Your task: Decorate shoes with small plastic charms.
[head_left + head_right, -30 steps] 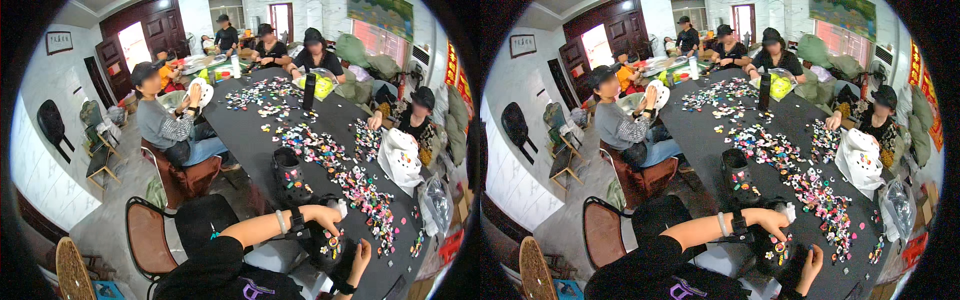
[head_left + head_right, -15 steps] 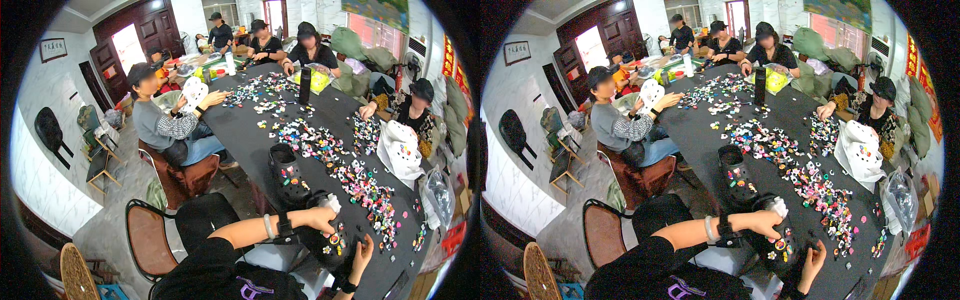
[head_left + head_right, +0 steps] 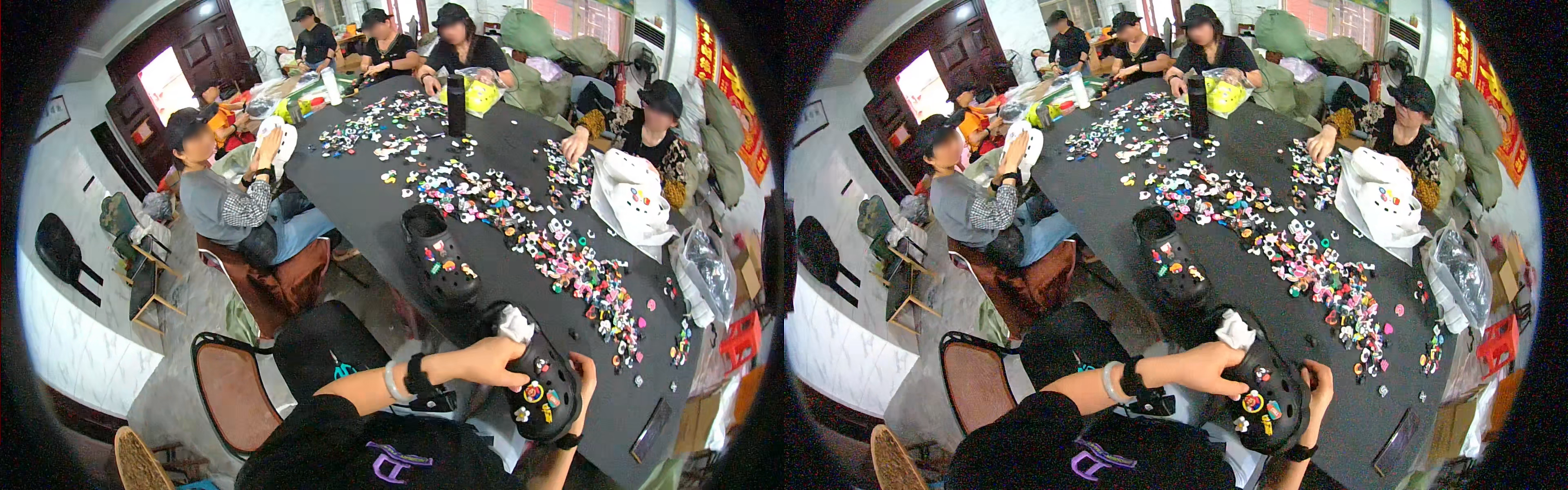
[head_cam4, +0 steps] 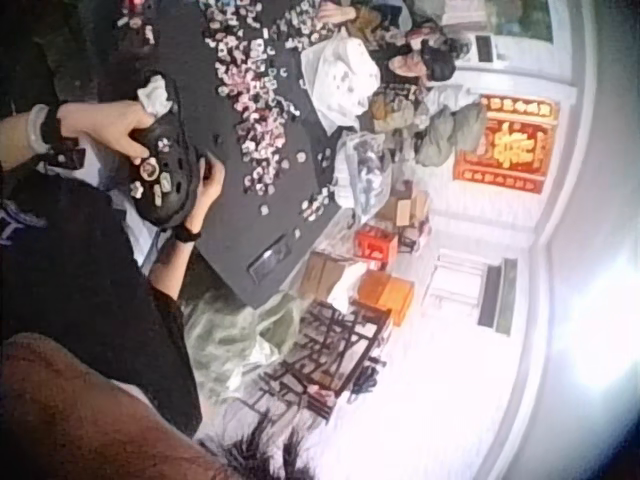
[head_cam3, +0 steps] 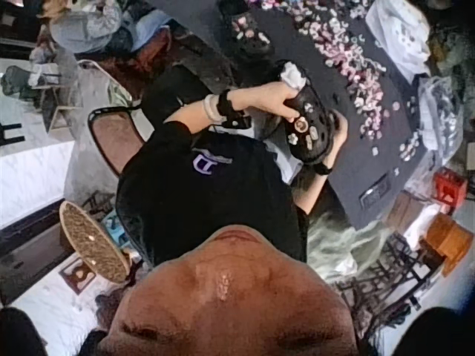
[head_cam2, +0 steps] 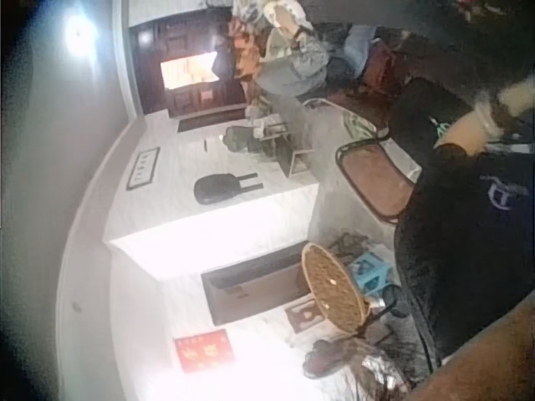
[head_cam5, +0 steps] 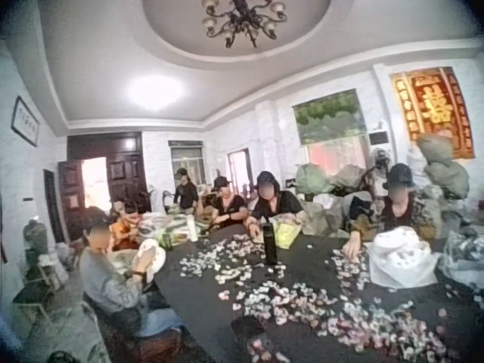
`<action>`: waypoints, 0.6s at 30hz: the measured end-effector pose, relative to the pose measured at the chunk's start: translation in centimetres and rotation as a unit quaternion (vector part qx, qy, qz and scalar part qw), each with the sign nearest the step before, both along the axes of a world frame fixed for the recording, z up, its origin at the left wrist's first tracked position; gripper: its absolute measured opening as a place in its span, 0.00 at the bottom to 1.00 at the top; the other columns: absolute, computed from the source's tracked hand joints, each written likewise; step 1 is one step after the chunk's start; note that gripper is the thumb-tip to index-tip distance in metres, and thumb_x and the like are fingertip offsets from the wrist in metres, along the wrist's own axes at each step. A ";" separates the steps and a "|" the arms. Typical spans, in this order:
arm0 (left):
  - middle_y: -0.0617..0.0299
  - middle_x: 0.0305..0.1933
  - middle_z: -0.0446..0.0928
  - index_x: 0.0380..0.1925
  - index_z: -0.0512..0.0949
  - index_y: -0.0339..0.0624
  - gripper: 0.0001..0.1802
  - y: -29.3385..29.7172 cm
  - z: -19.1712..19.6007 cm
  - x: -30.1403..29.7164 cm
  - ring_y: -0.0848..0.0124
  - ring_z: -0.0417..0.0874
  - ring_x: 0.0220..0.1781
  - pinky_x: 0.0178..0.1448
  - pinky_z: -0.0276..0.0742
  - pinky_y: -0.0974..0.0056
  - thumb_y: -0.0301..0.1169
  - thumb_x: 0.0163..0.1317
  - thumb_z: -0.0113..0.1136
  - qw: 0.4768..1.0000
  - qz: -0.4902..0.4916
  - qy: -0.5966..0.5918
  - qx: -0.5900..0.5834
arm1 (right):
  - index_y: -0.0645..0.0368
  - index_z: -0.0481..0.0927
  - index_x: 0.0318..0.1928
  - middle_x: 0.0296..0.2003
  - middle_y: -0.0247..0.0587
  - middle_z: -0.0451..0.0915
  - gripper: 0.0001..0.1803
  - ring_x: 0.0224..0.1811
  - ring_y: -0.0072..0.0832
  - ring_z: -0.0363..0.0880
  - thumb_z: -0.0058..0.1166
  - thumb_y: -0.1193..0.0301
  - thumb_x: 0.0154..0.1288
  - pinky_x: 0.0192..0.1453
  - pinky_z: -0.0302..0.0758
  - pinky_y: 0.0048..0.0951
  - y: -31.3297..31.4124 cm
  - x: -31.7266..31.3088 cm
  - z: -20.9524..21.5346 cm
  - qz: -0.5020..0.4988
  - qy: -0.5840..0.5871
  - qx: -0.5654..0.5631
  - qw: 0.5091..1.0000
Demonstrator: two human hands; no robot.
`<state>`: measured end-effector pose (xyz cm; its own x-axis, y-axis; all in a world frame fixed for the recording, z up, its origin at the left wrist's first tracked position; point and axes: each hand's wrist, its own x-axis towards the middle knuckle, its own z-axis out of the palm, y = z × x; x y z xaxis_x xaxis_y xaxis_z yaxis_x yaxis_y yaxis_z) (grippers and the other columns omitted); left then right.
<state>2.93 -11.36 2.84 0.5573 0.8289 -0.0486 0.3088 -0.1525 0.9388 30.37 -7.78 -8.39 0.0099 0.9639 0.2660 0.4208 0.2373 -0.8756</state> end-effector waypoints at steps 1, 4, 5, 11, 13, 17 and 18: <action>0.58 0.28 0.82 0.38 0.77 0.36 0.16 -0.3 0.3 -0.2 0.66 0.84 0.33 0.40 0.77 0.63 0.37 0.57 0.65 0.999 0.007 0.029 0.040 | 0.62 0.80 0.40 0.35 0.38 0.77 0.07 0.34 0.23 0.76 0.55 0.80 0.61 0.39 0.73 0.25 0.1 0.1 0.1 -0.005 -0.002 -0.003 1.000; 0.56 0.28 0.82 0.37 0.78 0.37 0.18 -1.1 -0.6 -1.6 0.65 0.84 0.32 0.37 0.76 0.61 0.40 0.55 0.65 0.998 0.040 0.002 0.046 | 0.62 0.80 0.40 0.34 0.39 0.77 0.07 0.32 0.26 0.75 0.56 0.80 0.60 0.38 0.72 0.25 0.2 0.1 0.5 0.019 -0.041 0.036 0.998; 0.55 0.27 0.82 0.33 0.78 0.38 0.18 -1.6 -0.3 -2.2 0.64 0.84 0.29 0.33 0.75 0.61 0.43 0.54 0.65 0.997 0.062 -0.036 0.034 | 0.62 0.80 0.40 0.34 0.39 0.77 0.07 0.32 0.26 0.75 0.56 0.80 0.60 0.38 0.72 0.25 0.1 -0.1 0.8 0.016 -0.041 0.034 0.998; 0.59 0.44 0.81 0.47 0.77 0.35 0.18 -3.7 0.6 -8.3 0.74 0.80 0.46 0.49 0.76 0.65 0.30 0.58 0.65 0.995 0.044 0.082 0.023 | 0.62 0.80 0.39 0.34 0.39 0.78 0.07 0.33 0.27 0.75 0.56 0.80 0.59 0.39 0.72 0.24 -0.4 -0.4 1.5 0.009 -0.071 0.031 0.997; 0.60 0.47 0.80 0.48 0.77 0.35 0.18 -4.9 0.4 -10.4 0.72 0.78 0.50 0.52 0.75 0.64 0.30 0.58 0.64 0.998 0.067 0.006 -0.017 | 0.62 0.80 0.39 0.34 0.39 0.78 0.06 0.33 0.27 0.76 0.56 0.80 0.59 0.38 0.72 0.24 -0.4 -1.0 1.7 0.011 -0.072 0.027 0.997; 0.63 0.47 0.80 0.49 0.76 0.34 0.18 -6.0 1.9 -14.2 0.76 0.78 0.47 0.50 0.77 0.68 0.28 0.60 0.61 0.985 0.147 0.003 -0.092 | 0.62 0.81 0.37 0.33 0.39 0.77 0.05 0.32 0.27 0.75 0.57 0.80 0.59 0.38 0.72 0.24 -0.6 -1.2 2.0 0.010 -0.080 0.036 0.996; 0.63 0.45 0.80 0.48 0.76 0.33 0.16 -6.0 2.3 -14.9 0.77 0.79 0.42 0.45 0.78 0.69 0.25 0.60 0.60 0.977 0.184 -0.037 -0.098 | 0.62 0.81 0.36 0.32 0.39 0.77 0.05 0.31 0.27 0.75 0.57 0.80 0.59 0.37 0.71 0.24 -0.5 -1.1 1.5 0.005 -0.074 0.043 0.996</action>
<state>-11.96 -17.35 5.09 0.2319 0.9524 -0.1977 0.2391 0.1412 0.9607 29.30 -8.32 -6.84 -0.0451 0.9376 0.3448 0.5418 0.3129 -0.7801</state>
